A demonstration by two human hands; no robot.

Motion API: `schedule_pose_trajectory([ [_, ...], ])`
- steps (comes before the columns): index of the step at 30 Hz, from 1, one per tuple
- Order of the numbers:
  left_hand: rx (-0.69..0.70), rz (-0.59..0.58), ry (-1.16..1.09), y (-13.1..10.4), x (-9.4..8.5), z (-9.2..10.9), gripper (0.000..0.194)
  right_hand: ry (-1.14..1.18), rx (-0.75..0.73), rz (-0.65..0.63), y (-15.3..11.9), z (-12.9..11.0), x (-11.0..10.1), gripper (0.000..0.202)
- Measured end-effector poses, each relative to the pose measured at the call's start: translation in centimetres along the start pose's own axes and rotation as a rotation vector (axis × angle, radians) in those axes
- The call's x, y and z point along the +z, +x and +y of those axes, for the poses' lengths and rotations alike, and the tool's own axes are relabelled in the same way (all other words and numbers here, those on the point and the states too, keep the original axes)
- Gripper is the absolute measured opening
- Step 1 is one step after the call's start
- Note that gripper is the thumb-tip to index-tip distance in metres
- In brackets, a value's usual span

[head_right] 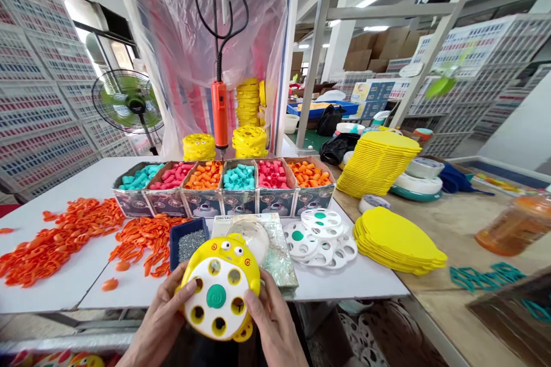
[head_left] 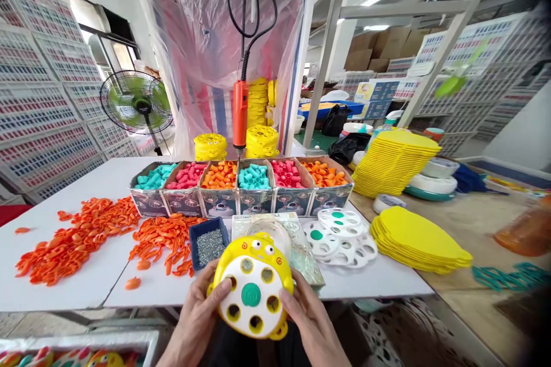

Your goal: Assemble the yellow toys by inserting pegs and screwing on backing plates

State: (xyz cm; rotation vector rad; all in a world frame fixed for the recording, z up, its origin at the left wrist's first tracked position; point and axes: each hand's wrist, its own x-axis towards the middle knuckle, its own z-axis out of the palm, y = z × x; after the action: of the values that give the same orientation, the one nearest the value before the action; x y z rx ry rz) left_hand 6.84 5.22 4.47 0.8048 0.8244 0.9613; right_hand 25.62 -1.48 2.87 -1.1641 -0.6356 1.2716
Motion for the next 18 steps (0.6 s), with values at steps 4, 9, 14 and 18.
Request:
schedule_pose_trajectory([
  [4, -0.029, -0.149, 0.063, -0.9, -1.9, 1.2, 0.052, -0.109, 0.023, -0.12, 0.0, -0.6, 0.0, 0.076],
  [9, -0.071, -0.155, -0.024, -2.4, -3.7, 1.8, 0.061, -0.452, 0.075, -0.259, 0.8, -0.7, 0.2, 0.07],
  [14, -0.118, -0.045, -0.119, -4.8, -6.3, 1.4, 0.063, -0.688, -0.167, -0.467, 3.8, -2.4, 3.4, 0.041],
  [18, -0.175, 0.094, -0.137, -6.9, -8.6, 0.8, 0.065, -0.973, -0.577, -0.522, 7.0, -2.5, 8.4, 0.02],
])
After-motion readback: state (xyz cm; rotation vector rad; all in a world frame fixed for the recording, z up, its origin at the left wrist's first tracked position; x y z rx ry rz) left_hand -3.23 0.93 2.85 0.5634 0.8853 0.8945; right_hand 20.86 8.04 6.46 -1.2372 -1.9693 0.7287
